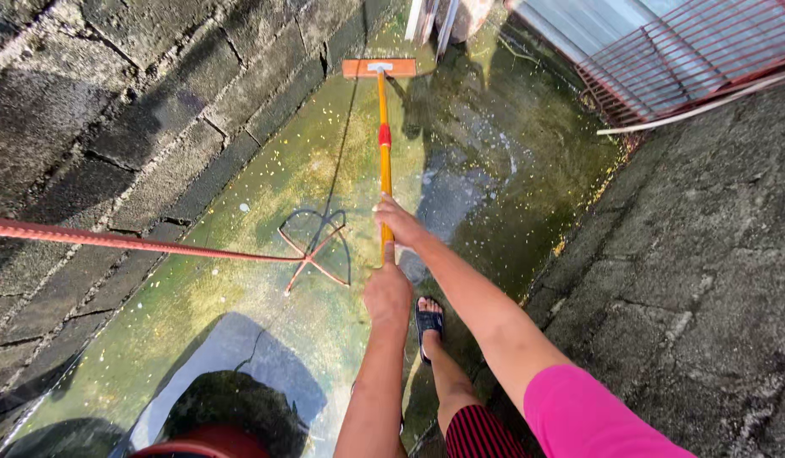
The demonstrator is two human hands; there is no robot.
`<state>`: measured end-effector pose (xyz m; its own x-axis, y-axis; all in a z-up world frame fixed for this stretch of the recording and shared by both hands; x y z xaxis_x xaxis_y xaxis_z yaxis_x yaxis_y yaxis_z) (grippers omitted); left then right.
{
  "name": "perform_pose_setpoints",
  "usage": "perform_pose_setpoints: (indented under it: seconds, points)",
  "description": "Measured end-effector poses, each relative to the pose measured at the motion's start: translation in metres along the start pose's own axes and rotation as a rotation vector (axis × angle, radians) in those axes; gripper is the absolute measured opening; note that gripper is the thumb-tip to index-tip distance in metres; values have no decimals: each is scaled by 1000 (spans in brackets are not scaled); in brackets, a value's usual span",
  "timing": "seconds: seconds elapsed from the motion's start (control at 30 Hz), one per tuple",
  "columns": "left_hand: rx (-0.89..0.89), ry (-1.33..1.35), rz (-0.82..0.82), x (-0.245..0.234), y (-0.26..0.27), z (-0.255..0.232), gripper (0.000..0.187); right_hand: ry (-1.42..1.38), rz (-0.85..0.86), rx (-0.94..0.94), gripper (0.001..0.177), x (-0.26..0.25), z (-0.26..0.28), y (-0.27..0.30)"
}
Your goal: The person uses a long-handled brush to scrub an outdoor concrete floor near a washing machine and various containers.
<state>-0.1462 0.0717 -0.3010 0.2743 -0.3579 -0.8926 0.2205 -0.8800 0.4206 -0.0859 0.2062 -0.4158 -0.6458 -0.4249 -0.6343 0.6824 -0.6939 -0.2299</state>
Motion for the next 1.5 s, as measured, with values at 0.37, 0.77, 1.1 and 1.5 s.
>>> perform_pose_setpoints:
  seconds: [0.37,0.77,1.1,1.5]
  points:
    - [-120,-181,335,-68,162,51,65,0,-40,45,18,46,140,79]
    - [-48,-77,139,-76,16,19,46,-129,-130,-93,30,-18,32,2]
    - [-147,-55,-338,-184,140,74,21,-387,-96,46,22,6,166,-3]
    - [18,-56,-68,-52,119,63,33,-3,64,6,20,46,61,46]
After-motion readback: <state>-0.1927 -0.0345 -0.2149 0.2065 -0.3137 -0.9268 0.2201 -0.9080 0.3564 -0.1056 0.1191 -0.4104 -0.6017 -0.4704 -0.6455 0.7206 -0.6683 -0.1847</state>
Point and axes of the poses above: each hand's wrist, its own y-axis away from the middle knuckle, its own x-axis out of the palm, z = x × y, the point moved 7 cm from there along -y, towards the middle knuckle, and after that the axes turned 14 degrees about -y, right-handed, at the moved point
